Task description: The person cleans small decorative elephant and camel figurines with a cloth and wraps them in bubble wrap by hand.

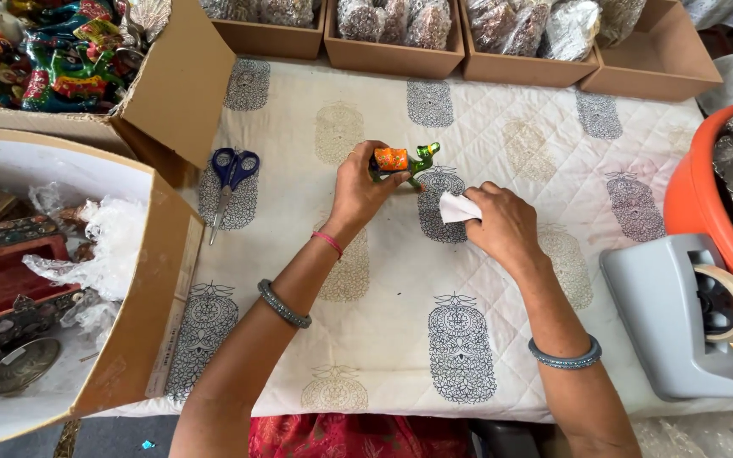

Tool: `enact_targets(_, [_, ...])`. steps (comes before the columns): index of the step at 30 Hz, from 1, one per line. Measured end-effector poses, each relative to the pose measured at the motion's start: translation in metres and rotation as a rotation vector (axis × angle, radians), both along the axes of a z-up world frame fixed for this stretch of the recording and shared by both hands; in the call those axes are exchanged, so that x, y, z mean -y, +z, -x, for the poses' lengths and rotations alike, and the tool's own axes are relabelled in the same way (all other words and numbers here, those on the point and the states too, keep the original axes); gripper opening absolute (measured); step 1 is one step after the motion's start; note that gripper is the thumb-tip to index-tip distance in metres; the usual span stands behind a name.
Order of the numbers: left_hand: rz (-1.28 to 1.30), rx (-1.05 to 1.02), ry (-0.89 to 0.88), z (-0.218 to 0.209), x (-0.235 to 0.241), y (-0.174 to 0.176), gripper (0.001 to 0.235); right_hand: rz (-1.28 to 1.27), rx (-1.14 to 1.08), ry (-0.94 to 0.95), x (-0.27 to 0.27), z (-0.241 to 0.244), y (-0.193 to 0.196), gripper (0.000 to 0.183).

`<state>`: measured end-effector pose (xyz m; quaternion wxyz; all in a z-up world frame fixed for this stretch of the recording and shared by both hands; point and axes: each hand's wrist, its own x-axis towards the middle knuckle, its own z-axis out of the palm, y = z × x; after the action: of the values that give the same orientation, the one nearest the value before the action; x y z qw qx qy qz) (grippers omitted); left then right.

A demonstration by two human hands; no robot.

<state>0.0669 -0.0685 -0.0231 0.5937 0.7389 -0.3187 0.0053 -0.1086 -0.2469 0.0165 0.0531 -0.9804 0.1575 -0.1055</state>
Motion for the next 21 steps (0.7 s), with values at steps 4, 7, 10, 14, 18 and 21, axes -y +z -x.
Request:
enact_targets(4, [-0.032, -0.066, -0.028, -0.006, 0.002, -0.002, 0.057, 0.02, -0.013, 0.006, -0.001, 0.0, 0.0, 0.037])
enact_targets(7, [-0.067, -0.058, -0.04, -0.008, -0.003, -0.007, 0.062, 0.037, -0.003, 0.023, -0.003, 0.0, 0.0, 0.037])
enact_targets(10, [-0.072, 0.093, 0.002, -0.004, -0.02, -0.006, 0.072, 0.036, -0.013, 0.016, -0.003, 0.0, 0.001, 0.036])
enact_targets(14, [-0.038, 0.126, 0.06, 0.041, -0.067, 0.04, 0.053, 0.049, 0.002, 0.029, -0.003, 0.0, -0.001, 0.041])
enact_targets(18, [0.094, -0.059, -0.166, 0.119, -0.112, 0.081, 0.032, 0.067, 0.003, 0.012, -0.01, -0.001, -0.001, 0.031])
enact_targets(21, [0.036, -0.238, -0.45, 0.181, -0.132, 0.126, 0.03, 0.134, 0.018, 0.043, -0.009, -0.002, -0.004, 0.032])
